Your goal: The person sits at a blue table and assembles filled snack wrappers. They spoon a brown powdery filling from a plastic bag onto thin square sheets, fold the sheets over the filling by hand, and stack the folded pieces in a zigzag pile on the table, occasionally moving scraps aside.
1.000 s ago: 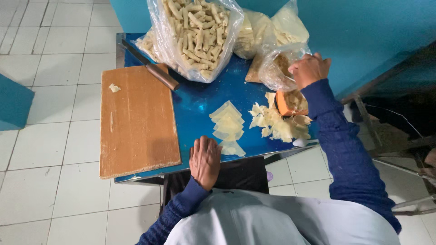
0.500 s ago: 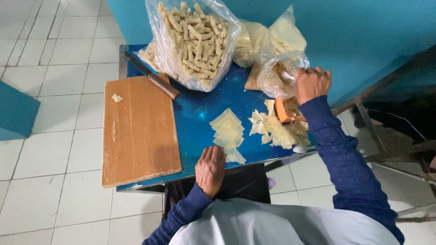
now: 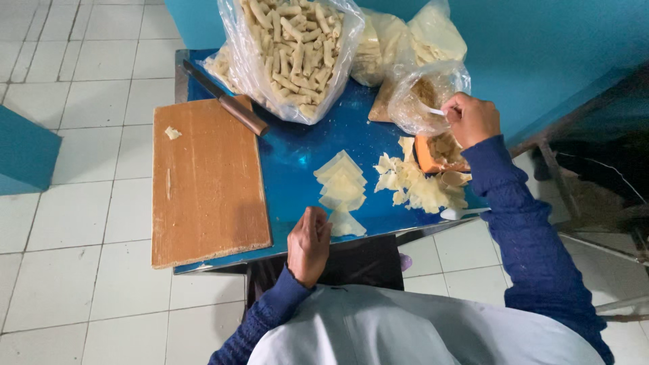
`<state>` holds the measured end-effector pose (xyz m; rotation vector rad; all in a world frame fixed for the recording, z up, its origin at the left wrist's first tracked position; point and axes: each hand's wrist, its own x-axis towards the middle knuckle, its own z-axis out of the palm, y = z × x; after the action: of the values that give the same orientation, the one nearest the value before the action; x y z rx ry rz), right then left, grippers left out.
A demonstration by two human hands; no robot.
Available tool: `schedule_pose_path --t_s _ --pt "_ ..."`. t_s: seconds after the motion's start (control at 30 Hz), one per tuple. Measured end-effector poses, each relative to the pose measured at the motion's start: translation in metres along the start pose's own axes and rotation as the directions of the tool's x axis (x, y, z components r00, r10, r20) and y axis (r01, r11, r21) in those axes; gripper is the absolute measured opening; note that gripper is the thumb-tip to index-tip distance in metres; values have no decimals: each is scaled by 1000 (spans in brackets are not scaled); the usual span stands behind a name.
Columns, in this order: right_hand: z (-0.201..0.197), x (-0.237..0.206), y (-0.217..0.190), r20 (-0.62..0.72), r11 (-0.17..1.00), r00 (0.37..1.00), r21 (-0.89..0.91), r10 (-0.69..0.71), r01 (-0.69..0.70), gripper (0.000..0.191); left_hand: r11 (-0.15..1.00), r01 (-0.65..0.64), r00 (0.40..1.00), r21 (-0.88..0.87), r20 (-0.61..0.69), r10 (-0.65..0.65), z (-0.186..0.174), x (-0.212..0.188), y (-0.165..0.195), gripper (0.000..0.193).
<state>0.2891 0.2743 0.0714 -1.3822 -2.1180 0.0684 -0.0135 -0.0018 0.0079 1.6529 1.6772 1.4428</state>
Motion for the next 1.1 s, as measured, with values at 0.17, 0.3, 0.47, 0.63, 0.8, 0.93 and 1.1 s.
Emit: schedule_pose_path --t_s 0.17,0.3,0.47,0.63,0.8,0.93,1.1 --pt "-2 -8 -6 -192 946 965 -304 -179 115 6 999 -35 999 20 -29 36 0 -6 -3 29" --pt "11 -6 -10 -125 975 983 -192 -133 107 5 998 -63 998 -28 -1 63 -3 -13 -7 36" --pt "10 2 3 -144 999 988 4 49 -49 4 992 -99 995 -76 17 101 -7 -20 -14 38" --pt "-9 -7 23 -145 973 974 179 174 -148 10 992 -74 997 -107 12 75 -7 -24 -18 36" --pt "-20 -17 26 -92 880 956 423 278 -215 9 992 17 1000 -122 23 -14 -5 -23 -17 36" --pt "-29 -34 13 7 824 968 523 250 -217 13 994 -5 1000 -111 -4 5 -5 -22 -11 38" --pt "-21 -96 -31 248 653 954 696 169 -297 15 989 15 1000 -147 -2 -16 -6 -25 -7 39"
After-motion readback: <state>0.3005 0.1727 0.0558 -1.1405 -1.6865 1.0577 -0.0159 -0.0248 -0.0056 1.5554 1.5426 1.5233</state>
